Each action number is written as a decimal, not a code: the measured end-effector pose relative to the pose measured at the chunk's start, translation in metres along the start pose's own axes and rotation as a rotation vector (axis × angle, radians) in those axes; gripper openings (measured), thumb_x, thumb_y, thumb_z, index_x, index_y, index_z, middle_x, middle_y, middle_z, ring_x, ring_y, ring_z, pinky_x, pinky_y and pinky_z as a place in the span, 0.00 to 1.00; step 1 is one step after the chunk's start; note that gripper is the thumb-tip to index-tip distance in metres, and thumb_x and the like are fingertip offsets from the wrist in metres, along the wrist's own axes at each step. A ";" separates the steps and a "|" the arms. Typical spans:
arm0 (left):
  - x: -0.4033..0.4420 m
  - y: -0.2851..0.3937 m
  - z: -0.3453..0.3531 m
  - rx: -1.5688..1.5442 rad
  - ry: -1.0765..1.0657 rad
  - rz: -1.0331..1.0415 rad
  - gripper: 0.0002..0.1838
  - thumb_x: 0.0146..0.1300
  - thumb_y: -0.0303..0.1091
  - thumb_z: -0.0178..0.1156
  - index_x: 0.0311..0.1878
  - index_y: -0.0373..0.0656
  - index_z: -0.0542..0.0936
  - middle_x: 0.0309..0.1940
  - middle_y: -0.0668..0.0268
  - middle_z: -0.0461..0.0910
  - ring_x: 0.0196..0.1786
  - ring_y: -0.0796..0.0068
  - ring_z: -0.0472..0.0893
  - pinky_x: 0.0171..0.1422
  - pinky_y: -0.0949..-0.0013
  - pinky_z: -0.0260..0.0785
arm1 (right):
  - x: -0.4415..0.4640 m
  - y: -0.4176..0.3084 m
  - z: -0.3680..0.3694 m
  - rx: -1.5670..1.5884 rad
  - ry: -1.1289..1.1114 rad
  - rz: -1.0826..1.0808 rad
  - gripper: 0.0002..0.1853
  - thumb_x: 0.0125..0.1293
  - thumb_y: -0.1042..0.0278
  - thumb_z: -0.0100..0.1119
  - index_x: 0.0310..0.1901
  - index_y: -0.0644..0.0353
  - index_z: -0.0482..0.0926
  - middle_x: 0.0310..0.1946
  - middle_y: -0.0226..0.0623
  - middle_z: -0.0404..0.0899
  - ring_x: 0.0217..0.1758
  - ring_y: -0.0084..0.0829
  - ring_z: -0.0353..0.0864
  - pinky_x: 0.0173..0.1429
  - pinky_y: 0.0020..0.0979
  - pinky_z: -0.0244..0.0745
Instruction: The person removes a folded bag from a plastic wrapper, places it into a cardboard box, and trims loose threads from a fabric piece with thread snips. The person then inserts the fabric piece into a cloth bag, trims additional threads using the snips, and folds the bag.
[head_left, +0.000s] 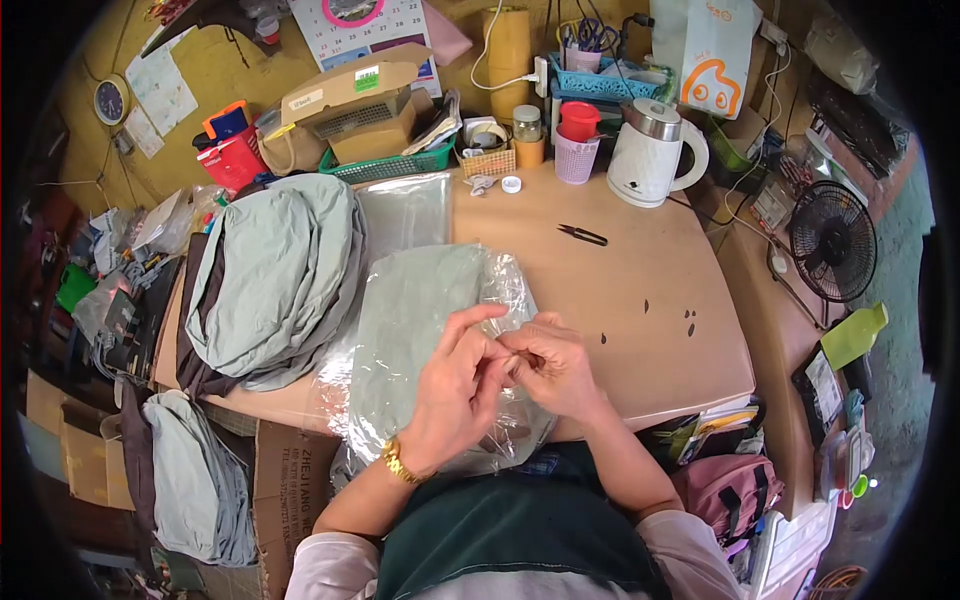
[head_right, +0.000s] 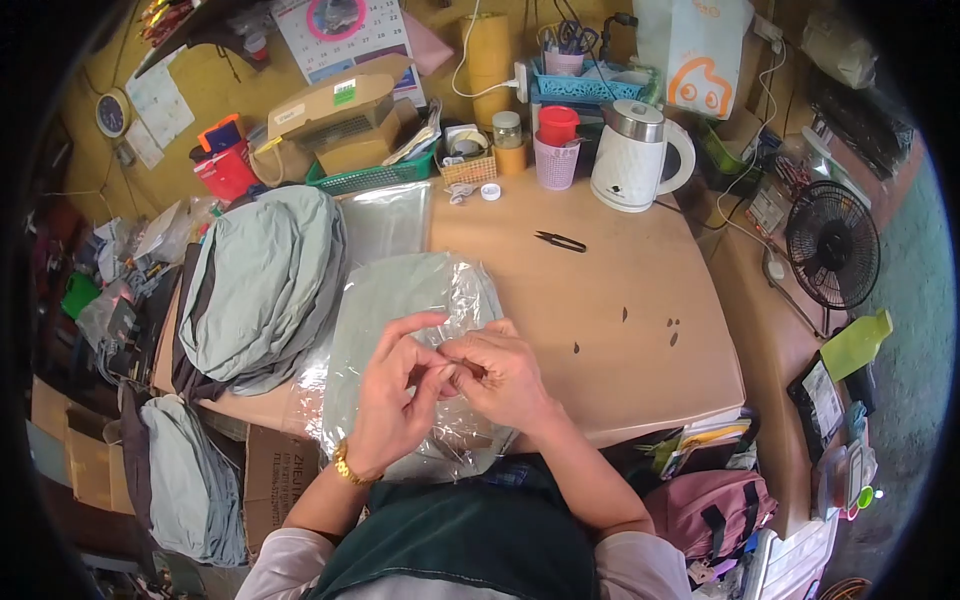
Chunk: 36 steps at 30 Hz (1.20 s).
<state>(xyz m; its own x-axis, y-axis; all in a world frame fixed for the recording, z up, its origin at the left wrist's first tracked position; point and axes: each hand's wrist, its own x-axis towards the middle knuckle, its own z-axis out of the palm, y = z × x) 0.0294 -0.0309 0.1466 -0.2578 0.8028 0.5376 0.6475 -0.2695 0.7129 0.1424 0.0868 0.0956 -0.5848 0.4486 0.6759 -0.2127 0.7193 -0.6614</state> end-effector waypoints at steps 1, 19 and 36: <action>0.000 -0.004 0.006 -0.243 0.047 -0.122 0.07 0.60 0.18 0.63 0.40 0.37 0.77 0.50 0.52 0.76 0.28 0.76 0.78 0.32 0.72 0.72 | -0.004 0.002 0.006 0.134 0.030 0.118 0.05 0.61 0.75 0.68 0.39 0.63 0.84 0.31 0.33 0.81 0.28 0.22 0.75 0.35 0.24 0.70; -0.006 -0.049 0.033 -0.498 0.103 -0.312 0.07 0.64 0.24 0.64 0.43 0.33 0.85 0.32 0.66 0.79 0.32 0.78 0.83 0.39 0.76 0.80 | -0.007 -0.004 -0.035 -0.213 -0.197 0.298 0.05 0.63 0.77 0.62 0.40 0.64 0.83 0.40 0.38 0.79 0.40 0.36 0.80 0.45 0.31 0.75; -0.004 -0.034 0.034 0.128 0.038 0.069 0.08 0.55 0.25 0.68 0.39 0.39 0.85 0.25 0.61 0.76 0.25 0.65 0.78 0.29 0.66 0.70 | -0.016 0.007 -0.009 0.327 0.231 0.361 0.07 0.57 0.81 0.68 0.37 0.64 0.80 0.31 0.37 0.82 0.30 0.29 0.81 0.34 0.27 0.77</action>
<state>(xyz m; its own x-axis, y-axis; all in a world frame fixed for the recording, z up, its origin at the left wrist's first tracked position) 0.0327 -0.0072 0.1045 -0.2353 0.7632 0.6018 0.7502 -0.2510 0.6117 0.1571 0.0896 0.0831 -0.4863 0.7684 0.4160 -0.2838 0.3114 -0.9069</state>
